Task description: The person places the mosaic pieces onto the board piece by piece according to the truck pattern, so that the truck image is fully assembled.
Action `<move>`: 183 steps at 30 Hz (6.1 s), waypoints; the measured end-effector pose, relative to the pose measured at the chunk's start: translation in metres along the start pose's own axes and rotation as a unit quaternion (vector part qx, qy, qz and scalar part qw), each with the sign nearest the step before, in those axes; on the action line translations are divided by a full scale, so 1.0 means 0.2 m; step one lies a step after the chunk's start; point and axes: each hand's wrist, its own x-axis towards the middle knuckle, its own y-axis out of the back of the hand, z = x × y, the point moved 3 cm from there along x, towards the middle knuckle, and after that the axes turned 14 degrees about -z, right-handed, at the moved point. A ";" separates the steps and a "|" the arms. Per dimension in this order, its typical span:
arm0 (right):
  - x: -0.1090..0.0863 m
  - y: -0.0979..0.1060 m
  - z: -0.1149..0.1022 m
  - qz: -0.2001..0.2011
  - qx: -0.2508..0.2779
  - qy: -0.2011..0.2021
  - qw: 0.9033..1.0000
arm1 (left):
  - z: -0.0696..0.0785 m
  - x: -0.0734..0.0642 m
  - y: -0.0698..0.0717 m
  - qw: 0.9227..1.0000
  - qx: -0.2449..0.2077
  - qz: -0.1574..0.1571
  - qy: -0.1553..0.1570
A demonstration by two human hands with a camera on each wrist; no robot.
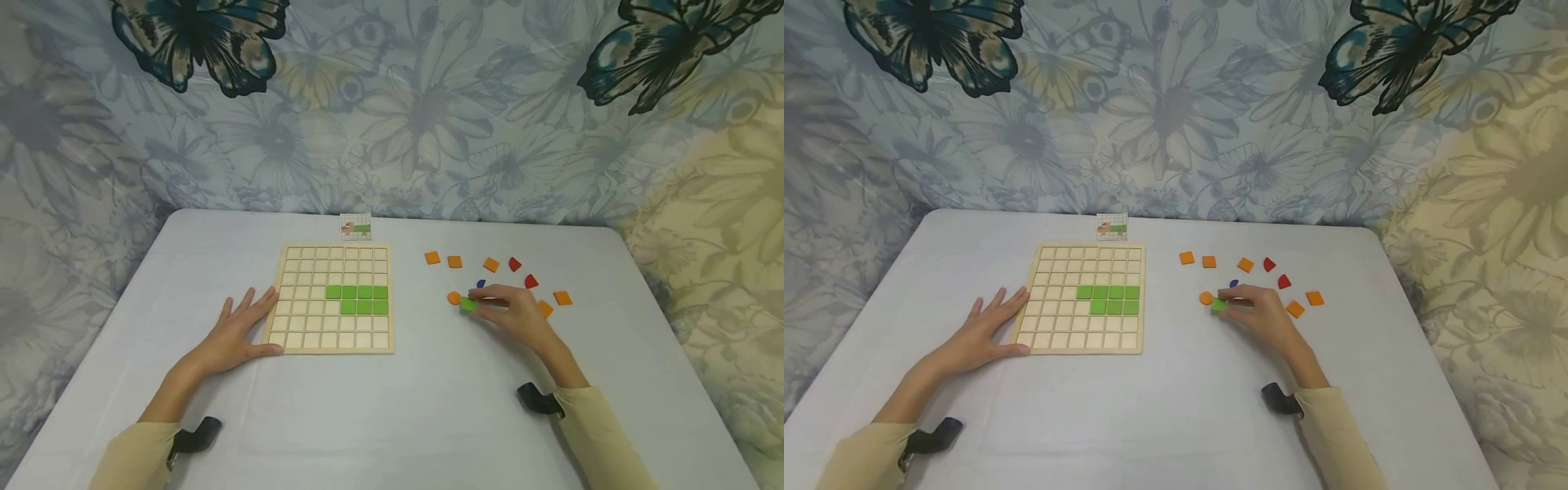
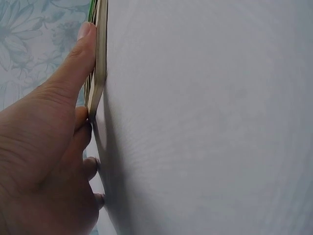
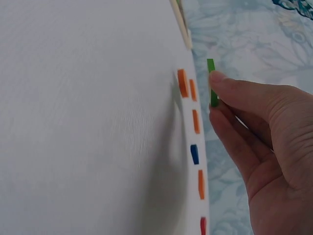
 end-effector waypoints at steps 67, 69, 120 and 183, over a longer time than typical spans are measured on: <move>0.49 -0.49 -0.36 -0.082 0.004 0.068 0.994 | -0.01 0.00 -0.01 1.000 0.008 0.001 0.009; 0.50 -0.51 -0.37 -0.084 -0.001 0.075 0.994 | 0.00 0.00 -0.01 1.000 0.006 0.000 0.010; 0.73 -0.76 -0.56 -0.137 -0.075 0.077 0.985 | 0.00 0.00 0.00 1.000 0.005 0.003 0.009; 0.48 -0.07 -0.07 0.008 -0.007 -0.060 0.998 | 0.01 0.00 -0.01 1.000 0.005 0.006 0.010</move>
